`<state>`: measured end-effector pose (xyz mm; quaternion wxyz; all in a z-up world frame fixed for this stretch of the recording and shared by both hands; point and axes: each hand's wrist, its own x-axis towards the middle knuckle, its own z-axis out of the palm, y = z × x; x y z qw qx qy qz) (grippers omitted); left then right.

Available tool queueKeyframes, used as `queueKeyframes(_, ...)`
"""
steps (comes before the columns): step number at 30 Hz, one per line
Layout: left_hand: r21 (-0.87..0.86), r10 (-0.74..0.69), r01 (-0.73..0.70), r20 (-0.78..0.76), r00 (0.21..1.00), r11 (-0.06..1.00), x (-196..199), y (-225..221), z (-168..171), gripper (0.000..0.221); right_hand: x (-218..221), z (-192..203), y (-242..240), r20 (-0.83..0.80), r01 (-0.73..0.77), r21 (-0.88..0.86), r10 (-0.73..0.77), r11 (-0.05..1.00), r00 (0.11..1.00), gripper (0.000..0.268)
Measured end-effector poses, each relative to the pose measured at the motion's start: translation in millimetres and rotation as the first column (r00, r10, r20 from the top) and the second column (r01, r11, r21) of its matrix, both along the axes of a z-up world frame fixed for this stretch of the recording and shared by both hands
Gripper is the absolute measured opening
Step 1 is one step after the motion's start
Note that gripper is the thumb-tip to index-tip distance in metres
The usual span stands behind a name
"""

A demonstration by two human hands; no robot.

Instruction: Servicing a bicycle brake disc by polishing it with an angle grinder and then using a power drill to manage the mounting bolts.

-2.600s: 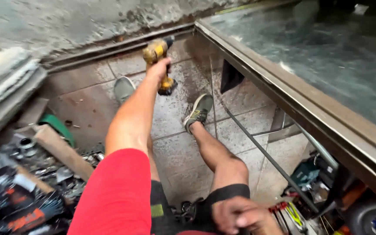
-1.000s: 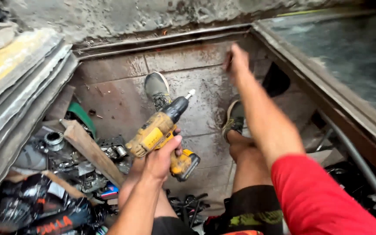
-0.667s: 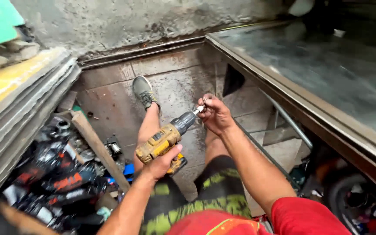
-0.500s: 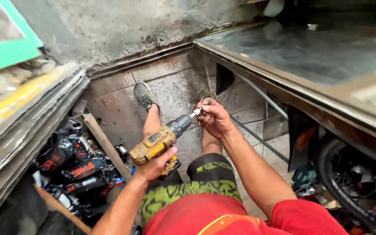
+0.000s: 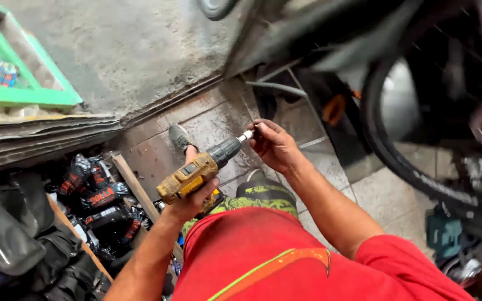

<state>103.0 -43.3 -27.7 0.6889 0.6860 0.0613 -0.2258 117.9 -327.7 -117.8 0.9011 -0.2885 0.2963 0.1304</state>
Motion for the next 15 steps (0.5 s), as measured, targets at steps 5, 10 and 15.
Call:
queueKeyframes(5,-0.027,-0.176,0.181,0.137,0.975,0.983,-64.8,-80.8,41.8,0.031,-87.1,48.4,-63.8,0.071,0.149,0.062,-0.153,0.987,0.986,0.020)
queueKeyframes(10,-0.100,-0.204,0.204,0.011,0.979,0.974,-106.6,-133.4,48.0,0.029,-130.6,92.1,-114.9,0.092,0.274,0.157,-0.290,0.949,0.953,0.017)
queueKeyframes(15,0.226,-0.375,0.309,0.372,0.849,0.924,-93.8,-166.9,42.0,0.025,-145.5,112.2,-151.4,0.098,0.341,0.106,-0.352,0.934,0.931,0.017)
